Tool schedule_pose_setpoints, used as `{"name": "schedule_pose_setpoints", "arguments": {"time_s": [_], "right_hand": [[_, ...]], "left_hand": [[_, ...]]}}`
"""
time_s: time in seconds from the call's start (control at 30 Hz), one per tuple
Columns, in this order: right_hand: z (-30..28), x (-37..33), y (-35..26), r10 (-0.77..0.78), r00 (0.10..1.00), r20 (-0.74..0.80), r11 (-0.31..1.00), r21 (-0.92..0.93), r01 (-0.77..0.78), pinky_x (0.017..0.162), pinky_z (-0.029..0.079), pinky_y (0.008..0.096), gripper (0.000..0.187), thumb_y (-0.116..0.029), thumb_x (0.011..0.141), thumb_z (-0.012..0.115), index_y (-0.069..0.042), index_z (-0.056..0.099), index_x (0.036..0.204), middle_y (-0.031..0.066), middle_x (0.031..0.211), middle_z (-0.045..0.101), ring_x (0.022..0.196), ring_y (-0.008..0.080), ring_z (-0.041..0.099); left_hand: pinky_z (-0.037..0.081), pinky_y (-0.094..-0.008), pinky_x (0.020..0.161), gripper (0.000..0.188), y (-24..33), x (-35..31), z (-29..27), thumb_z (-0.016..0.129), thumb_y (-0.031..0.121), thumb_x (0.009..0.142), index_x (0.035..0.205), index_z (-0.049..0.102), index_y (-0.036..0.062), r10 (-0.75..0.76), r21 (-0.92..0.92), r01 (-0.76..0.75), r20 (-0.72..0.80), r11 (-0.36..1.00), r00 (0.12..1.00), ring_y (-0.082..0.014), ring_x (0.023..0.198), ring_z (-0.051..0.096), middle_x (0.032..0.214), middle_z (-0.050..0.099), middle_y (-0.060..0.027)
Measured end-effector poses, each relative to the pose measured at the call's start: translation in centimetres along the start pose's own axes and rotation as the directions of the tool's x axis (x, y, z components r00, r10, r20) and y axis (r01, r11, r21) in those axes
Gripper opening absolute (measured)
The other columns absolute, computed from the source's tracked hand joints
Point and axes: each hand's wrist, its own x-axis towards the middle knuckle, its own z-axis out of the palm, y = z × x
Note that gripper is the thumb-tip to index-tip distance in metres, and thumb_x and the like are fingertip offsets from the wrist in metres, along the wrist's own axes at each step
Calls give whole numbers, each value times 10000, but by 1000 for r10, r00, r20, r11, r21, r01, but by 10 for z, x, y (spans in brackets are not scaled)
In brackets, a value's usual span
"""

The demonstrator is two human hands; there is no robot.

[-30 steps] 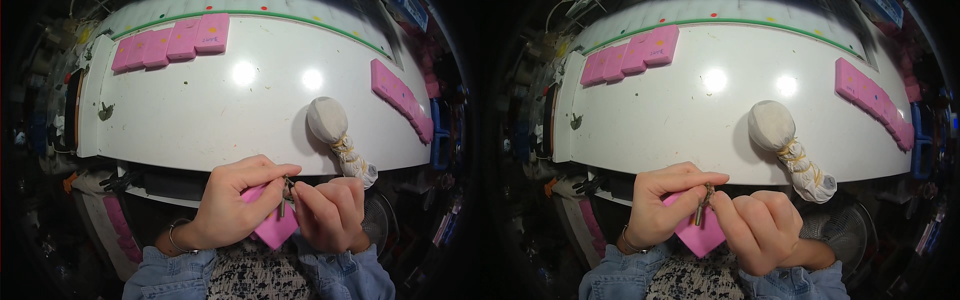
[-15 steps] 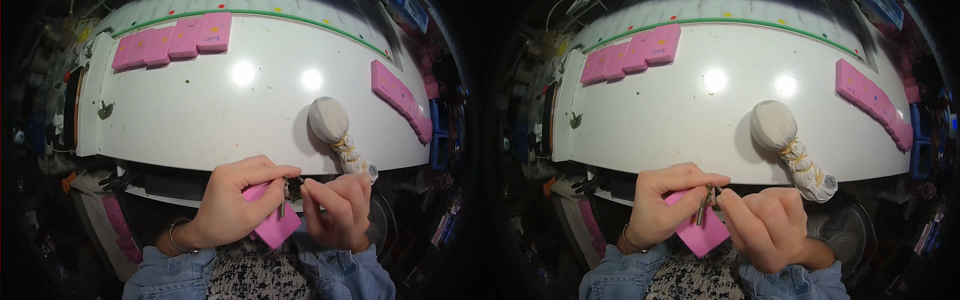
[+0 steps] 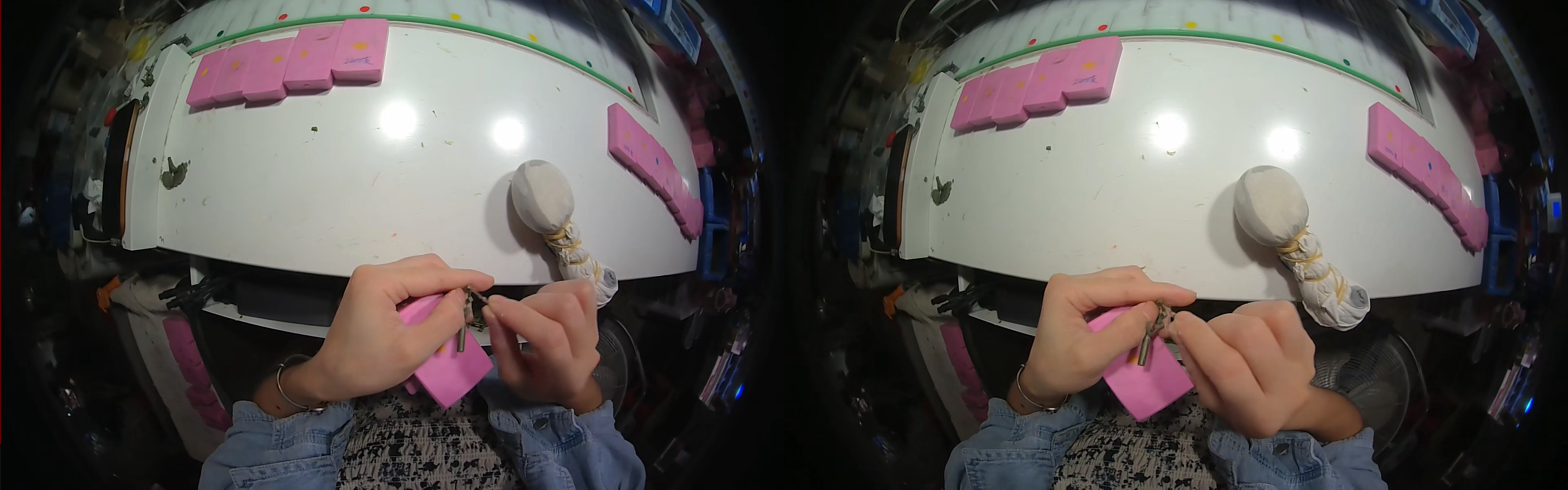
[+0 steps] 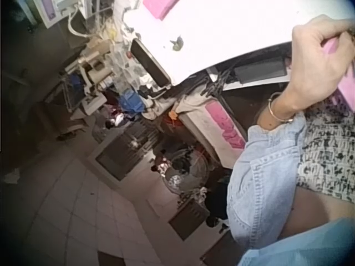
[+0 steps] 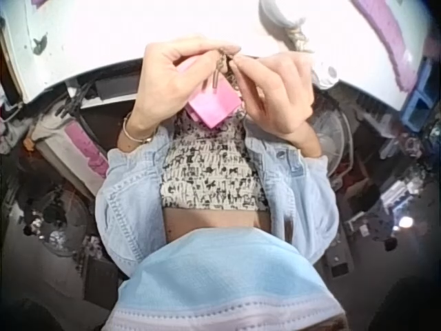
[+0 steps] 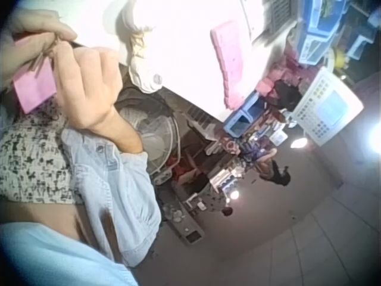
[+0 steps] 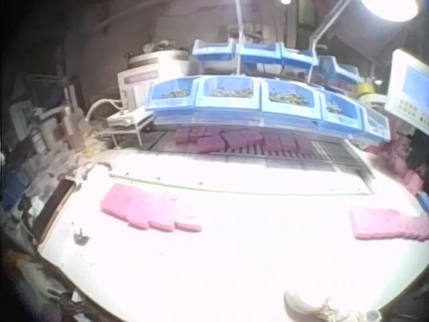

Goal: Assembling small components by placing them into pink silicone molds and pressing them.

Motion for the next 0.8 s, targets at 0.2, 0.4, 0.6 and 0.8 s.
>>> {"name": "schedule_pose_setpoints", "arguments": {"time_s": [0.2, 0.4, 0.6, 0.8], "right_hand": [[9, 7, 1, 37, 999, -36, 999, 0, -37, 496, 397, 291, 319, 55, 601, 717, -18, 626, 897, 45, 692, 556, 587, 194, 499], [32, -3, -1, 111, 910, 400, 959, 197, -203, 533, 425, 349, 231, 27, 694, 614, -21, 557, 912, 107, 663, 526, 608, 276, 531], [82, -13, -25, -144, 737, 661, 973, 229, -14, 489, 488, 340, 187, -78, 677, 557, -13, 532, 851, 103, 675, 548, 623, 220, 600], [150, -34, -24, -201, 860, 469, 876, 479, -57, 499, 474, 375, 127, -113, 745, 548, -55, 584, 853, 132, 711, 576, 605, 280, 592]], "left_hand": [[415, -179, 572, 275, -3, -2, -8, 475, -36, 812, 1039, 632, -43, -42, -74, 38, -55, 997, 998, -64, 639, 524, 760, 592, -53], [458, -176, 597, 215, 0, 1, -52, 529, 3, 845, 1025, 635, -47, 86, -176, -148, -320, 973, 944, -64, 667, 573, 756, 622, -43], [462, -182, 571, 239, 0, -11, -53, 521, 82, 881, 1012, 619, -91, 109, -28, -131, -407, 991, 907, -80, 625, 556, 731, 618, -83], [422, -180, 559, 241, -1, -20, -59, 530, 90, 881, 975, 628, -110, 143, 78, -121, -445, 990, 884, -72, 609, 526, 710, 616, -80]]}}
